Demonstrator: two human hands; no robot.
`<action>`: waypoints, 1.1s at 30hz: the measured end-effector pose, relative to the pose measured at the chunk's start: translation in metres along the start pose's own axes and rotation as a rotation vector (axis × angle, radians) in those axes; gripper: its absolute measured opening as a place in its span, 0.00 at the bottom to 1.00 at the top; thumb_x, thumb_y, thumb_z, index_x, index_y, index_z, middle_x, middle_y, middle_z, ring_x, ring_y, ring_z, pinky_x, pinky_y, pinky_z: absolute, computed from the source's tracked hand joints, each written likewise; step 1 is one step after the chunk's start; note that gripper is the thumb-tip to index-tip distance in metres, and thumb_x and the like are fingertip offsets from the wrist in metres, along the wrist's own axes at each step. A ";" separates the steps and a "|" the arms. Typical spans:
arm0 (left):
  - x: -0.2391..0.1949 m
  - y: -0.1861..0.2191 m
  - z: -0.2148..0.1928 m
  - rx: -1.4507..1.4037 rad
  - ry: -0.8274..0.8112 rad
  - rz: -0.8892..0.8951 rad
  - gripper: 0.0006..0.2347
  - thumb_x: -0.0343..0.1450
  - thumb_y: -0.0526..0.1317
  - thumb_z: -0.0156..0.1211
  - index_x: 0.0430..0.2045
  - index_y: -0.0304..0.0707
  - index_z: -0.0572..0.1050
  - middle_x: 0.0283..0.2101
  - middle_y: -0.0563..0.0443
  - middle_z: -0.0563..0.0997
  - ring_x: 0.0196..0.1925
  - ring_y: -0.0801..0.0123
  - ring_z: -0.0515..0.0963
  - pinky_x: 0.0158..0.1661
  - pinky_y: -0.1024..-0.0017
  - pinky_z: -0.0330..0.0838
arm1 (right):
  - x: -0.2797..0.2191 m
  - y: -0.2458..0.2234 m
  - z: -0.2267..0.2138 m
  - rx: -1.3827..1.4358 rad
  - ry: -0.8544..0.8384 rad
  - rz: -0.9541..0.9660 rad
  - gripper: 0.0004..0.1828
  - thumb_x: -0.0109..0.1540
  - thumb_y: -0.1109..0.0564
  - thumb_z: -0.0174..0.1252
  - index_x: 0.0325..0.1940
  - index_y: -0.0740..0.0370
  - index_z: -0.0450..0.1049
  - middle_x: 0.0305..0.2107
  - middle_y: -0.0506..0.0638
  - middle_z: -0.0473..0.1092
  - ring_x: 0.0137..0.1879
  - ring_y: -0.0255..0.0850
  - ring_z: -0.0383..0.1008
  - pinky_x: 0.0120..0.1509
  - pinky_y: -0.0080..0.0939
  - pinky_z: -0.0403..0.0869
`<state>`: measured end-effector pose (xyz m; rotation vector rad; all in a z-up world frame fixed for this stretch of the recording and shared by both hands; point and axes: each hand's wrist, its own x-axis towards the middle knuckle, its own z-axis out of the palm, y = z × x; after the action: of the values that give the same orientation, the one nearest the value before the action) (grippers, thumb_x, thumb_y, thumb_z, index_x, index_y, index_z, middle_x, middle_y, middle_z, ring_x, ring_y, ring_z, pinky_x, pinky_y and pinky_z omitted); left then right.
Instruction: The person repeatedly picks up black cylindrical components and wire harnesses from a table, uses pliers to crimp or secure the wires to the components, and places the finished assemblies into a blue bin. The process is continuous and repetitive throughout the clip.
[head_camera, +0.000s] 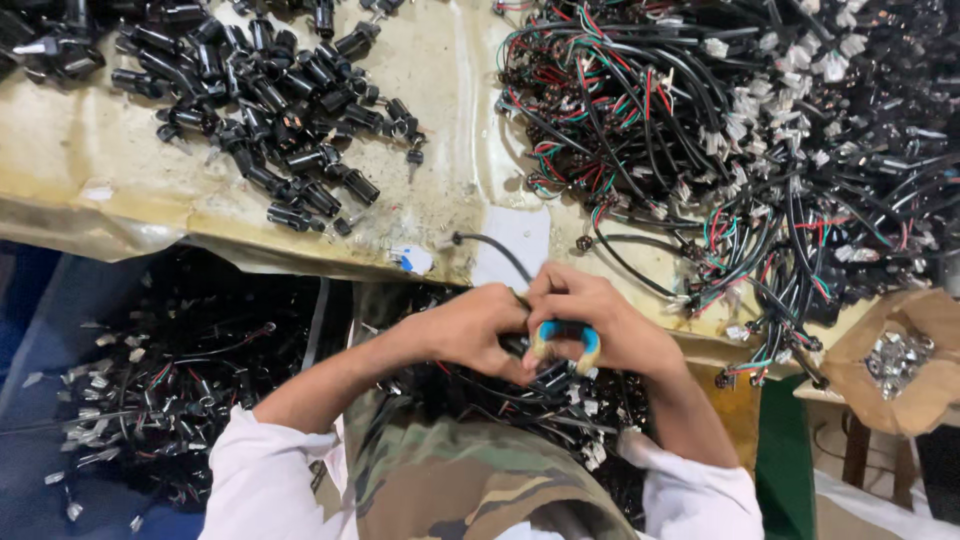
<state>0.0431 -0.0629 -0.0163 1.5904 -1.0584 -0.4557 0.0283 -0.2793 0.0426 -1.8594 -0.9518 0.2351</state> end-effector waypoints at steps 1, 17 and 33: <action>-0.003 -0.002 0.000 -0.031 0.002 0.012 0.08 0.61 0.42 0.69 0.30 0.43 0.81 0.27 0.49 0.83 0.28 0.64 0.84 0.31 0.68 0.76 | 0.006 -0.001 0.005 0.051 -0.077 -0.006 0.15 0.50 0.66 0.68 0.39 0.62 0.74 0.37 0.53 0.68 0.42 0.44 0.71 0.47 0.40 0.71; -0.023 0.013 0.082 0.306 0.354 0.136 0.16 0.61 0.44 0.76 0.21 0.39 0.70 0.23 0.49 0.73 0.23 0.52 0.76 0.23 0.59 0.67 | -0.064 -0.008 0.075 1.298 0.568 -0.151 0.33 0.60 0.26 0.60 0.25 0.53 0.58 0.14 0.40 0.55 0.18 0.34 0.48 0.22 0.38 0.51; -0.040 0.054 0.008 0.588 -0.255 0.177 0.18 0.61 0.43 0.68 0.44 0.39 0.79 0.48 0.44 0.79 0.53 0.51 0.76 0.54 0.56 0.67 | -0.041 0.163 -0.006 -0.953 0.769 0.872 0.35 0.50 0.28 0.74 0.38 0.60 0.79 0.28 0.57 0.76 0.35 0.59 0.77 0.39 0.57 0.73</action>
<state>-0.0053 -0.0341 0.0216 1.9561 -1.6199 -0.2374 0.0865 -0.3441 -0.1007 -2.8060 0.4309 -0.4954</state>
